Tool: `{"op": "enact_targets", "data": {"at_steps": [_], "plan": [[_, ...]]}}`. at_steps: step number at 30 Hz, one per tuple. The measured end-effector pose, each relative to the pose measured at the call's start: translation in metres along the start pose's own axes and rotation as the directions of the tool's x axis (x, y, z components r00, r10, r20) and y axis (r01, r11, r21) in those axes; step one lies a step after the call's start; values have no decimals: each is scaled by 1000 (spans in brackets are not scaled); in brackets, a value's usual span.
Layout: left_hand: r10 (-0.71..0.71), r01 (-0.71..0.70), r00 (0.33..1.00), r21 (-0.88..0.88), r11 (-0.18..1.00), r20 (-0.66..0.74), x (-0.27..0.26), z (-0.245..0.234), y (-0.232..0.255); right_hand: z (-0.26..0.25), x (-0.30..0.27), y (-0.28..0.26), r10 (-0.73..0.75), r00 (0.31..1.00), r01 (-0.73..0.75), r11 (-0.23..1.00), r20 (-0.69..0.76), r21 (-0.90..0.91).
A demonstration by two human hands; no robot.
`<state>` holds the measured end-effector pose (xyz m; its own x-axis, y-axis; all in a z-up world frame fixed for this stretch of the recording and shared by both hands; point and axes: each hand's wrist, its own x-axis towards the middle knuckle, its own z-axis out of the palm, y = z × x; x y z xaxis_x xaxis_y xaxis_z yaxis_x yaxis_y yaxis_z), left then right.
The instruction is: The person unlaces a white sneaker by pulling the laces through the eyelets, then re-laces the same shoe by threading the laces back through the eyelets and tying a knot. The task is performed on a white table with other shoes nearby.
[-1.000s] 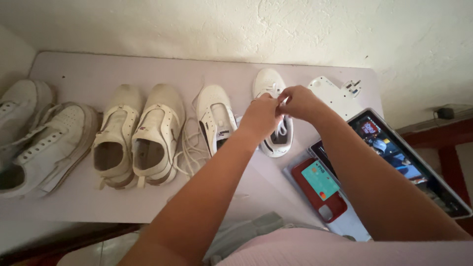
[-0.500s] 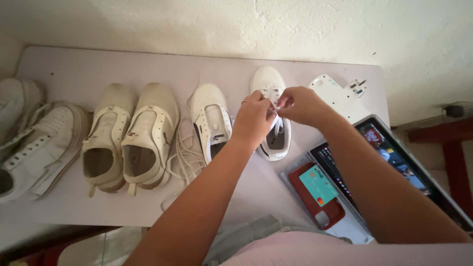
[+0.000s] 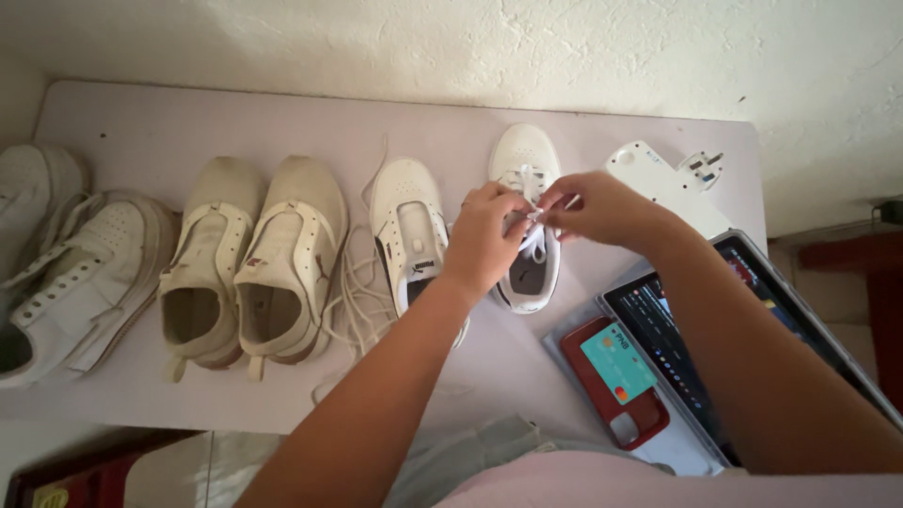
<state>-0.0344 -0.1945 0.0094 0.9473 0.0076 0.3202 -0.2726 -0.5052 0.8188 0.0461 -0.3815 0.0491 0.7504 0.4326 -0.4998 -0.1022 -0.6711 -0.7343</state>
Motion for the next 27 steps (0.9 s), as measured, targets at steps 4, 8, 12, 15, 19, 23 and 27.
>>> {"op": "enact_targets", "data": {"at_steps": [4,8,12,15,19,23,27], "plan": [[-204,214,976,-143,966,83,0,1,3,21,-2,4,-162,973,116,959,-164,-257],[-164,174,984,-139,975,75,1,-4,4,17,-7,6,-71,987,77,996,-146,39],[-158,166,978,-53,985,136,1,-6,9,4,-9,3,24,984,-39,996,-174,-84],[-169,188,975,-132,973,142,3,-8,12,-2,0,10,-31,985,19,997,-171,-71],[-158,168,978,-66,984,133,1,-8,11,-31,13,39,-137,979,145,988,-149,44],[-94,102,988,-56,993,120,-1,-3,3,-112,13,52,-191,905,346,850,-380,397],[-69,76,991,-57,995,113,-1,5,-6,-171,-20,22,-343,813,567,281,-470,775]]}}
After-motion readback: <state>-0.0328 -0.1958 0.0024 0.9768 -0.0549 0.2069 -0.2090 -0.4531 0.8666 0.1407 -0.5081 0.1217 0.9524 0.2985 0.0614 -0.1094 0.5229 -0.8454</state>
